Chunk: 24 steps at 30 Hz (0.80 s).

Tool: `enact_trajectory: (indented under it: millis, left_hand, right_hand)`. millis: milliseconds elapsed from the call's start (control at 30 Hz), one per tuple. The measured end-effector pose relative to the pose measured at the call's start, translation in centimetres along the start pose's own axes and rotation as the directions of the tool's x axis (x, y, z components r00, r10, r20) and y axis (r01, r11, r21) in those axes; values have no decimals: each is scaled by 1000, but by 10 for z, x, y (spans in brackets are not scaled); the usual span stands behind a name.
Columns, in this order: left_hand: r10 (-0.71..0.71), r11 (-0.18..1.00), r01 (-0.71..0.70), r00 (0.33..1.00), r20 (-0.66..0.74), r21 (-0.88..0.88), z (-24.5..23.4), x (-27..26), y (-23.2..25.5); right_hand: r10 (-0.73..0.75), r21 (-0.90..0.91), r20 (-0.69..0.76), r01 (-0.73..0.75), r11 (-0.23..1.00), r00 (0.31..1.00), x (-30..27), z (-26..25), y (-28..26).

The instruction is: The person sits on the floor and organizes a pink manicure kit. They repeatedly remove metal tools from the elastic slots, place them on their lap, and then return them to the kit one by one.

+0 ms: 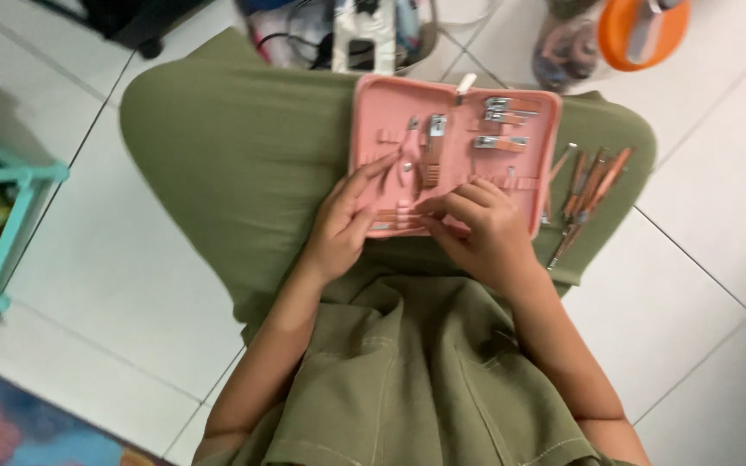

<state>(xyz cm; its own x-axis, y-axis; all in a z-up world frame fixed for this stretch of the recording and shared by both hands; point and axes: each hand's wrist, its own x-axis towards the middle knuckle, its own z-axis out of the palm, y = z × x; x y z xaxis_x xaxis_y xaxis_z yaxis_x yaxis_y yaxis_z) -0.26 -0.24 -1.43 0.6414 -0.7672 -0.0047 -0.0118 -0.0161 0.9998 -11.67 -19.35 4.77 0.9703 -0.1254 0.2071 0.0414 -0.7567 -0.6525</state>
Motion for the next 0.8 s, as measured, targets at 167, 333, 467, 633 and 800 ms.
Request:
enact_trajectory:
  millis: [167,333,467,633,800]
  left_hand:
    - [-23,992,23,1000,-7,126,1,0,5]
    - [-226,935,213,974,11,284,-10,7,29]
    - [-191,872,227,974,-125,435,-19,17,64]
    - [143,838,-65,984,-104,541,11,36,91]
    - [137,800,-286,943,303,527,91,55,83]
  right_hand:
    - [168,36,-167,-164,986,971,-22,-17,6]
    - [409,139,-352,-385,913,842,-61,-44,27]
    - [562,214,-475,-531,820,677,-96,-58,56]
    - [687,442,-508,-527,726,520,-116,-65,92]
    - [776,445,-465,-645,621,426,-106,-55,105]
